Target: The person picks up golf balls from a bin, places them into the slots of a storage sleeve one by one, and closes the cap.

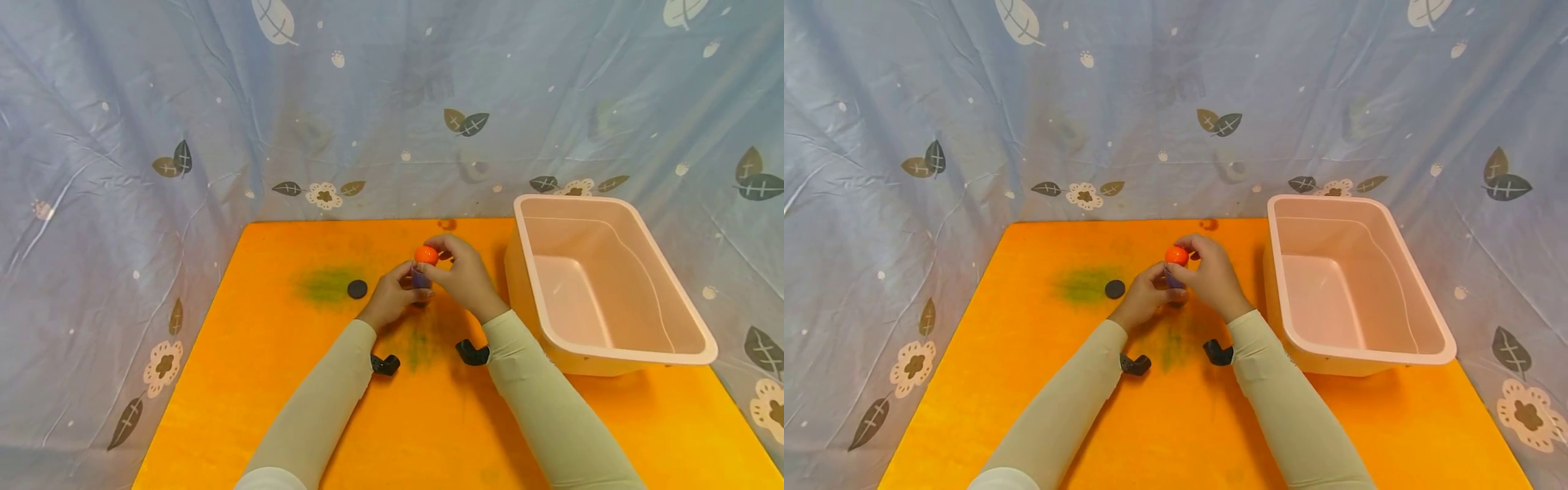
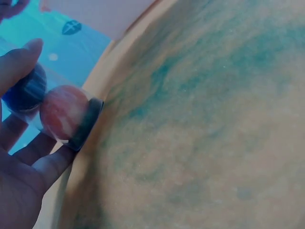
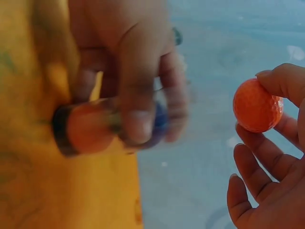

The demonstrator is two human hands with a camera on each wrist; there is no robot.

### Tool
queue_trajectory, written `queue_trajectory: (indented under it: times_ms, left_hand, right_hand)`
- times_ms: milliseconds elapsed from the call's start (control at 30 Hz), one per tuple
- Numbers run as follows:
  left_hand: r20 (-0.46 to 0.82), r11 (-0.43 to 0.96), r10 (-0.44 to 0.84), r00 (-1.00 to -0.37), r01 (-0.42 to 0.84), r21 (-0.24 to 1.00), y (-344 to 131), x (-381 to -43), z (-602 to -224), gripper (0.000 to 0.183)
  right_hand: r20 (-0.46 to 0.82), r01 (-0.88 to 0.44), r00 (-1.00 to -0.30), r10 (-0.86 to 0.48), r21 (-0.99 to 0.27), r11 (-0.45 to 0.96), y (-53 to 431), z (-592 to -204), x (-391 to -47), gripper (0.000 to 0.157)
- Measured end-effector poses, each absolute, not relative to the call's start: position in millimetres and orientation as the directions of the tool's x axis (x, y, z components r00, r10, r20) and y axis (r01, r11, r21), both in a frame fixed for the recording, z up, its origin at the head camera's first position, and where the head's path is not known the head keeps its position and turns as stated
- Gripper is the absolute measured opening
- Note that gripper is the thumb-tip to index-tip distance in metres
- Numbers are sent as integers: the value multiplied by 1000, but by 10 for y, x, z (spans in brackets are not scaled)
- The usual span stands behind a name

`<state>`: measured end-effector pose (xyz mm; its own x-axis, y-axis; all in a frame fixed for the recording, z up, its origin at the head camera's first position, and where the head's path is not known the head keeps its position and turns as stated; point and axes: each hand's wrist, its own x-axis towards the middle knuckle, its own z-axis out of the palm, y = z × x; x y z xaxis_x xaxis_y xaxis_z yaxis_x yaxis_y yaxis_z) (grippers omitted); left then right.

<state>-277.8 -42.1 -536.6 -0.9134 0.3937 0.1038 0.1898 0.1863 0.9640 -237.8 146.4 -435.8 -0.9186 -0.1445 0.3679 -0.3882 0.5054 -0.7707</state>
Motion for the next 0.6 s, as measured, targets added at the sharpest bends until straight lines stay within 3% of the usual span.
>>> queue_trajectory:
  times_ms: [300,600]
  left_hand:
    - [125,166,400,-908,206,964,-417,-2773,-5375,62]
    - [114,121,414,-903,179,976,-413,-2766,-5371,50]
  right_hand:
    - [362,-402,-914,-182,-757,515,1496,-4527,-2436,35]
    - [316,-364,-931,-182,-767,528,1511,-4510,-2422,41]
